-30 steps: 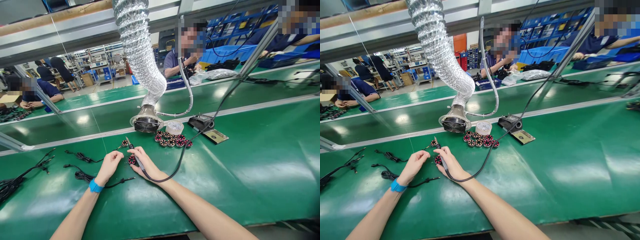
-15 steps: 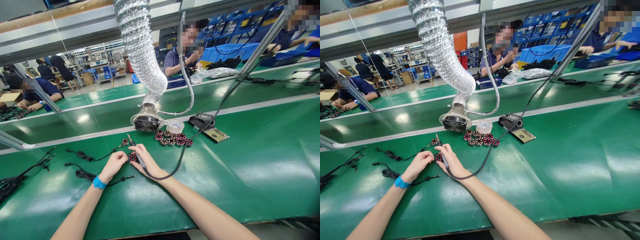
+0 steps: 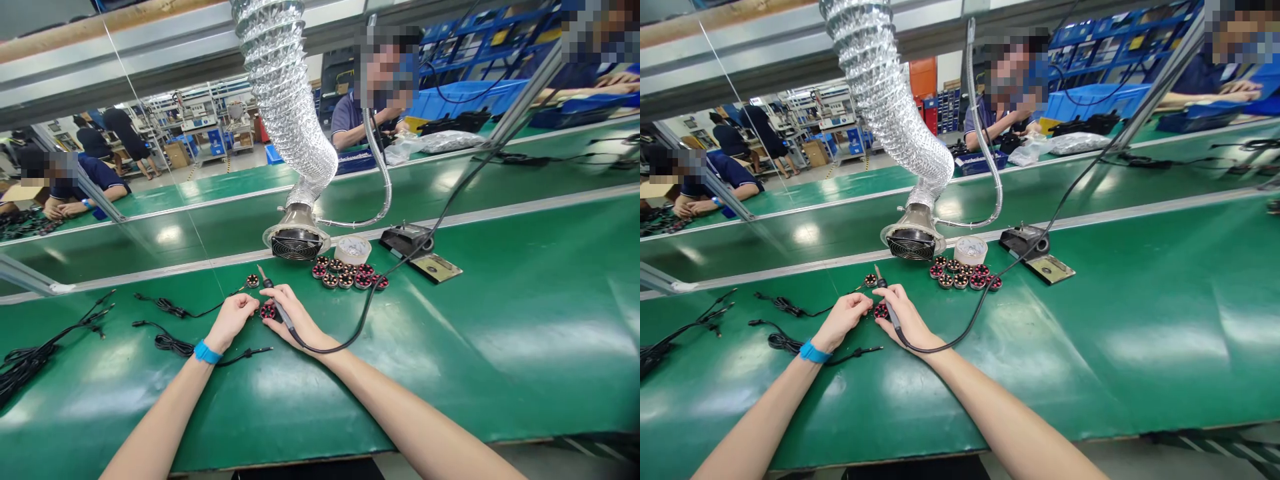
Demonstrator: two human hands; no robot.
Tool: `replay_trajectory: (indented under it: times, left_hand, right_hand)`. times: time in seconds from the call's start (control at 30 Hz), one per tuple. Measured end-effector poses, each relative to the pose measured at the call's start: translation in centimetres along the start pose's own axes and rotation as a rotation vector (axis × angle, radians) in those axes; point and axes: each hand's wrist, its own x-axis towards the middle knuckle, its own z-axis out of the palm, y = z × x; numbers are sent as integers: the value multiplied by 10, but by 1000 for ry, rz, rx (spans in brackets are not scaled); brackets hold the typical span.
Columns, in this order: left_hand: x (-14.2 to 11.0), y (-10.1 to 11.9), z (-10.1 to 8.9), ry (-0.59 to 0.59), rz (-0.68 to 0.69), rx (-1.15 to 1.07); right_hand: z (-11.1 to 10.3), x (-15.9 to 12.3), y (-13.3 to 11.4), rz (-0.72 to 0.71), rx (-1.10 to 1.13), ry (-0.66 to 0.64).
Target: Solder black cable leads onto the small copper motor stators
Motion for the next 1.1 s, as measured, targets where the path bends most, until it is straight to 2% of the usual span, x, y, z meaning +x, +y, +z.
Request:
replay_trajectory:
  times: [0.3, 0.47, 0.6, 0.73, 0.87, 0.9, 0.97, 1.03, 1.1]
  left_hand:
    - [-11, 2, -9, 20, 17, 73]
    - [-18, 5, -8, -121, -11, 107]
    - [-17, 4, -4, -171, -22, 38]
    - [-15, 1, -9, -125, -11, 23]
    - [-23, 8, -25, -46, 116, 153]
    - [-27, 11, -29, -68, 161, 220]
    - [-34, 15, -33, -194, 230, 359]
    - [-40, 17, -32, -338, 278, 456]
    - [-44, 16, -28, -415, 313, 503]
  right_hand:
    - [1, -1, 1, 5, 13, 21]
    - [2, -2, 4, 13, 13, 25]
    - [2, -2, 6, 22, 9, 10]
    - [0, -2, 4, 23, 5, 5]
    - [-2, -2, 3, 36, 0, 10]
    - [-3, -2, 3, 38, -4, 16]
    - [-5, -1, 3, 39, -11, 30]
    - [-8, 1, 4, 39, -13, 42]
    - [-10, 2, 3, 49, -25, 54]
